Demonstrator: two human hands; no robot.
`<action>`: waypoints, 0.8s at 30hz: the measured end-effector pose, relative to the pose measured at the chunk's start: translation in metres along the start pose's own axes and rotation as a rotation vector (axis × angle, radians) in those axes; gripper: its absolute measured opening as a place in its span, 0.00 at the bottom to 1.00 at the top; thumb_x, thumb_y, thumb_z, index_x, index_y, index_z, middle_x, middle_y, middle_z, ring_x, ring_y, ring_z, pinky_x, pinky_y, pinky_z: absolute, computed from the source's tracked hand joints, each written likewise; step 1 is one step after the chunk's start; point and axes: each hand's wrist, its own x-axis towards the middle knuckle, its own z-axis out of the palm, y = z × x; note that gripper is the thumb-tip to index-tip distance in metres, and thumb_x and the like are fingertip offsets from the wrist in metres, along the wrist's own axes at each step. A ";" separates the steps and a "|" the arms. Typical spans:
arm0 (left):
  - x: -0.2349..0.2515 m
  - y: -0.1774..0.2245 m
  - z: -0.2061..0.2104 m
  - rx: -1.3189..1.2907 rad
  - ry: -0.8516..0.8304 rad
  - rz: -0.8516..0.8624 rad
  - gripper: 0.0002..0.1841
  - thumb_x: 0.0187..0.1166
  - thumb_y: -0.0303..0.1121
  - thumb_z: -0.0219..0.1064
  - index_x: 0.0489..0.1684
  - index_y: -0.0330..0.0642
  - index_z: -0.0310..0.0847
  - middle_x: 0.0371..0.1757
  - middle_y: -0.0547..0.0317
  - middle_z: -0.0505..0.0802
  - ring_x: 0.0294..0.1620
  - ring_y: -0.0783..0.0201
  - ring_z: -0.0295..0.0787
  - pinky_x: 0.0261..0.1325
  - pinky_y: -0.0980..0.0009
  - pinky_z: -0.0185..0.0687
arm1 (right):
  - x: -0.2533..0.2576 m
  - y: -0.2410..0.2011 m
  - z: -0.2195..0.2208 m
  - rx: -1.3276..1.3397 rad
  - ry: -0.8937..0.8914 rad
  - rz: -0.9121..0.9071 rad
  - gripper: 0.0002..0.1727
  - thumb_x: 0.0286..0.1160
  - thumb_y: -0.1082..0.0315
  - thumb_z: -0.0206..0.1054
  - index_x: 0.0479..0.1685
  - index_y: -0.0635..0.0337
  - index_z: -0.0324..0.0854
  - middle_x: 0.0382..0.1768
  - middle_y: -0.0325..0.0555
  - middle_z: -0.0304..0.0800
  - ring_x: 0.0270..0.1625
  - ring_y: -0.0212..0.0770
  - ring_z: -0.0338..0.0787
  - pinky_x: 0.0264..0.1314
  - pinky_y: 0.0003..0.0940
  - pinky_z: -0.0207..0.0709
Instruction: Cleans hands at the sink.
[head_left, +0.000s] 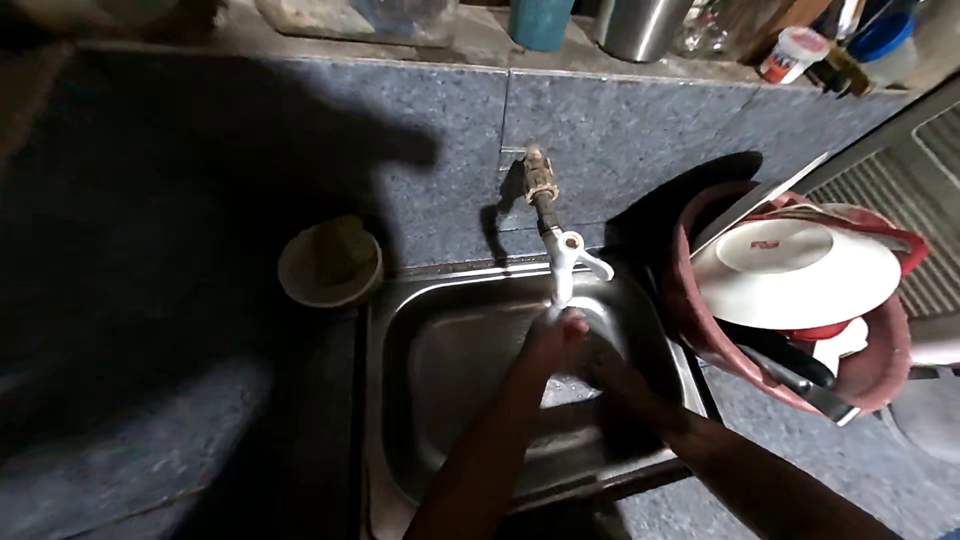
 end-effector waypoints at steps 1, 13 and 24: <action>0.009 -0.002 0.001 -0.001 0.039 0.016 0.13 0.92 0.32 0.55 0.60 0.29 0.76 0.39 0.50 0.88 0.35 0.63 0.88 0.46 0.68 0.89 | 0.013 0.000 -0.009 -0.001 0.048 0.096 0.28 0.79 0.73 0.63 0.81 0.64 0.72 0.87 0.68 0.60 0.86 0.73 0.63 0.79 0.70 0.66; 0.012 0.015 -0.039 0.537 0.059 0.030 0.17 0.91 0.30 0.54 0.72 0.31 0.75 0.63 0.43 0.87 0.58 0.60 0.85 0.64 0.64 0.80 | 0.040 -0.126 -0.025 0.435 0.089 -0.038 0.28 0.85 0.58 0.62 0.78 0.66 0.74 0.71 0.66 0.82 0.76 0.61 0.80 0.81 0.58 0.69; -0.033 0.024 -0.094 0.328 0.296 -0.058 0.21 0.91 0.37 0.57 0.79 0.40 0.72 0.77 0.43 0.80 0.75 0.49 0.77 0.70 0.49 0.74 | 0.047 -0.076 -0.077 0.653 0.319 0.064 0.20 0.77 0.66 0.70 0.67 0.60 0.84 0.65 0.61 0.87 0.68 0.57 0.86 0.73 0.58 0.76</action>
